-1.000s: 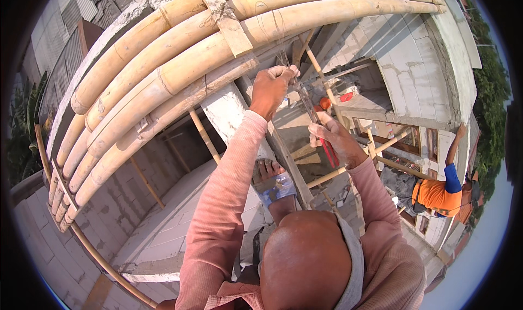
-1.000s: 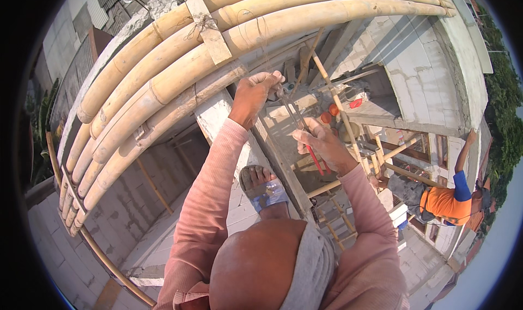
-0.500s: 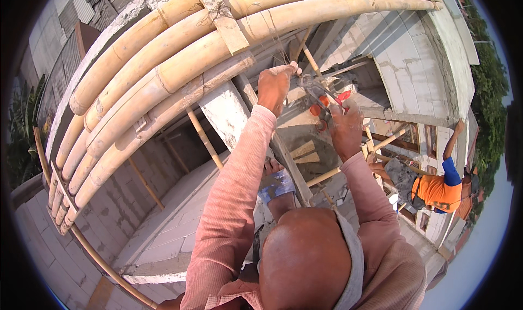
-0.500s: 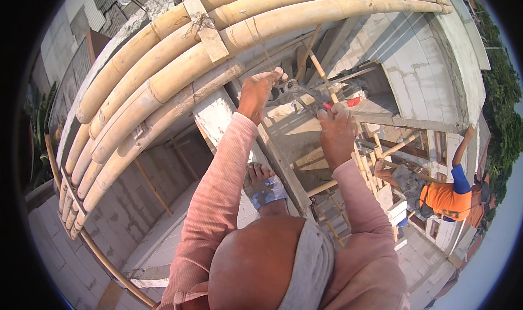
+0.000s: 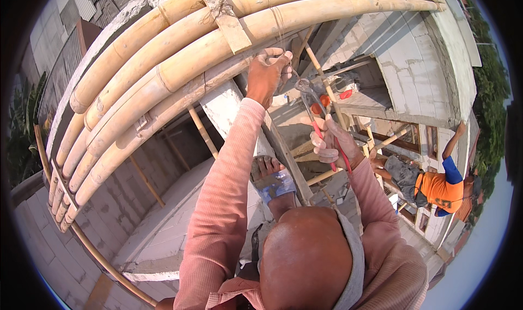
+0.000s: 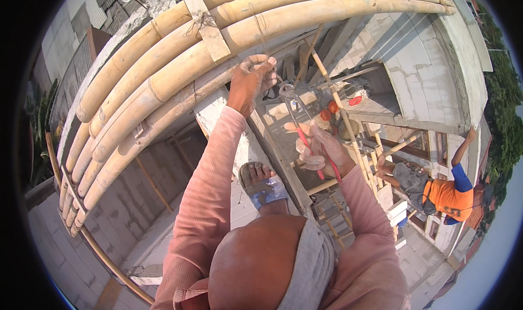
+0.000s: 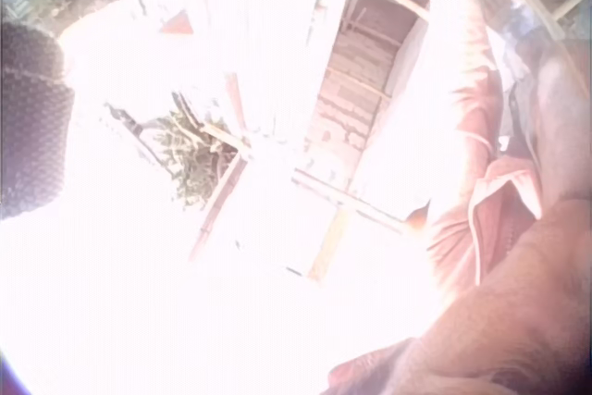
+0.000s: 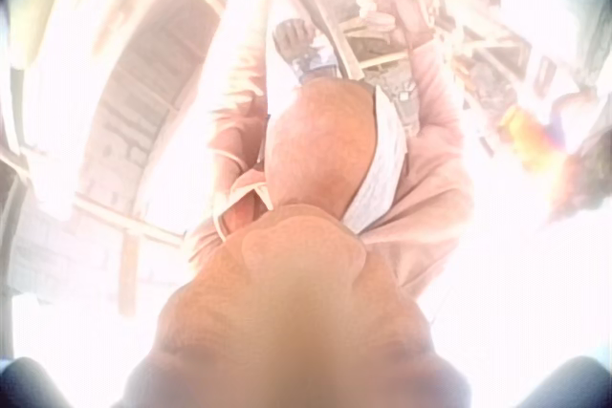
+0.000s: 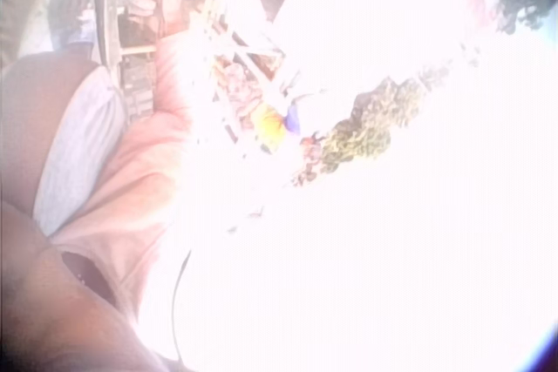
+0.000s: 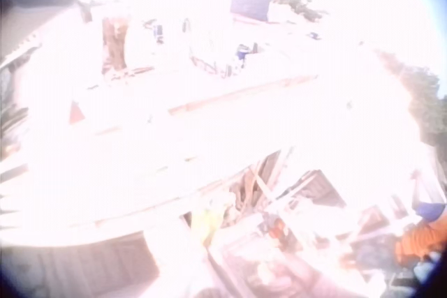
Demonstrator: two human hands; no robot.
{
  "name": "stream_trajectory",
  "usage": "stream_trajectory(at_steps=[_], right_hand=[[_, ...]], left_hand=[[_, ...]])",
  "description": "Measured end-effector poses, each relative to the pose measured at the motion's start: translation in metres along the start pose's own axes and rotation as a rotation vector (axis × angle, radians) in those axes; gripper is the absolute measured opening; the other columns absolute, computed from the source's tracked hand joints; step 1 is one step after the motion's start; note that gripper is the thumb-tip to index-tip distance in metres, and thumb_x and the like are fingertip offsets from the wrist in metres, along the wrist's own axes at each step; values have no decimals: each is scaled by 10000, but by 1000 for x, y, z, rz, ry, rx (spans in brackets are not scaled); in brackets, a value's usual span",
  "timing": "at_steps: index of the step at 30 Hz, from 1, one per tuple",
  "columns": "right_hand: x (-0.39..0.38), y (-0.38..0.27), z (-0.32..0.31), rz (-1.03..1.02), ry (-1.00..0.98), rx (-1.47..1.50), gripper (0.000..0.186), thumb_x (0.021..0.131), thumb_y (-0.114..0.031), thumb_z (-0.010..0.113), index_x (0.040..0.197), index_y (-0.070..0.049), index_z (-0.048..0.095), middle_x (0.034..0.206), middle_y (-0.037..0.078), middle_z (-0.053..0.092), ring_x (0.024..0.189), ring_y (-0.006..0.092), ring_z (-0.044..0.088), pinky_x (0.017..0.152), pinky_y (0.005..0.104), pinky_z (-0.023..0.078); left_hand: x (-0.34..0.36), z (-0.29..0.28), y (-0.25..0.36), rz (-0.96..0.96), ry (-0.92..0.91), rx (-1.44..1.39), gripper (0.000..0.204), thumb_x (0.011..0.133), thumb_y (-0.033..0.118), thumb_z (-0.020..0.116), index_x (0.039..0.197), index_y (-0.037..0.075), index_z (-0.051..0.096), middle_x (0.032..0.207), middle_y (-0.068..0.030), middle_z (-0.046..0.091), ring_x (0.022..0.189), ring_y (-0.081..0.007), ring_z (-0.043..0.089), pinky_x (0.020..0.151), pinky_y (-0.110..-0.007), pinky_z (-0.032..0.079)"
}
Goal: The person secures bamboo poles to a concrete beam by wrapping wire around them, tightening the wire with pliers, and twisting the ends by hand.
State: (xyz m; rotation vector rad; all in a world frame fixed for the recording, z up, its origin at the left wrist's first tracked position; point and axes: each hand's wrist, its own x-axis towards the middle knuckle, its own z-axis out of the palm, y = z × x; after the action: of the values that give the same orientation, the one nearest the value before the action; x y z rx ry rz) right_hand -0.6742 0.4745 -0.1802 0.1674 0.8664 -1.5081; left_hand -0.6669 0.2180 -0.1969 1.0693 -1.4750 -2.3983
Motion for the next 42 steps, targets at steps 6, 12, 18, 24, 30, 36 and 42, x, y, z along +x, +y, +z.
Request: stream_trajectory(at_steps=[6, 12, 18, 24, 30, 36, 42], right_hand=[[14, 22, -33, 120, -607, 709, 595, 1121, -496, 241, 1518, -76, 381, 769, 102, 598, 402, 100, 471, 322, 211, 335], [-1, 7, -4, 28, 49, 53, 412, 1125, -382, 384, 1394, -85, 479, 775, 107, 625, 420, 110, 526, 340, 277, 418], [10, 13, -4, -721, 736, -1615, 349, 1037, -230, 577, 1291, 8, 592, 1053, 249, 698, 1061, 486, 634, 913, 466, 511], [-5, -2, 12, 10, 427, -674, 363, 1088, -287, 489, 1296, -13, 604, 995, 133, 726, 886, 234, 725, 712, 342, 547], [7, -12, 37, -39, 222, 72, 458, 1100, -369, 469, 1413, -37, 510, 793, 30, 588, 545, 106, 504, 488, 237, 397], [10, 18, 3, -253, 337, -931, 517, 1063, -416, 541, 1401, -25, 522, 752, 61, 563, 627, 178, 537, 574, 296, 445], [22, 36, 1, -596, 745, -1812, 503, 1036, -302, 609, 1381, 46, 501, 1177, 253, 624, 1014, 404, 667, 828, 454, 526]], left_hand=[[7, -17, -5, 80, -272, 153, 302, 998, 249, 685, 1250, 84, 664, 1028, -44, 724, 908, -123, 674, 916, -285, 553], [5, -26, -9, 102, -312, 172, 274, 1022, 277, 648, 1166, 49, 701, 1058, -50, 730, 975, -127, 685, 901, -289, 549], [-5, -15, -5, 152, -126, 346, 260, 1000, 255, 669, 1056, 1, 682, 890, -19, 692, 832, -94, 651, 819, -241, 522], [-19, -17, -21, 145, -157, -256, 299, 1042, 300, 603, 1082, 6, 641, 1036, -56, 705, 929, -111, 643, 898, -306, 537], [-29, -26, -28, 217, -89, 93, 335, 1071, 316, 547, 1090, -8, 629, 1068, -77, 746, 959, -119, 640, 917, -280, 489], [-30, -16, -29, 202, 21, 54, 280, 1058, 288, 592, 1055, 9, 612, 958, -88, 748, 868, -118, 632, 855, -276, 503], [-31, -16, -24, 124, 51, -90, 243, 1049, 251, 607, 1031, 9, 602, 988, -101, 732, 860, -124, 646, 837, -278, 539]])
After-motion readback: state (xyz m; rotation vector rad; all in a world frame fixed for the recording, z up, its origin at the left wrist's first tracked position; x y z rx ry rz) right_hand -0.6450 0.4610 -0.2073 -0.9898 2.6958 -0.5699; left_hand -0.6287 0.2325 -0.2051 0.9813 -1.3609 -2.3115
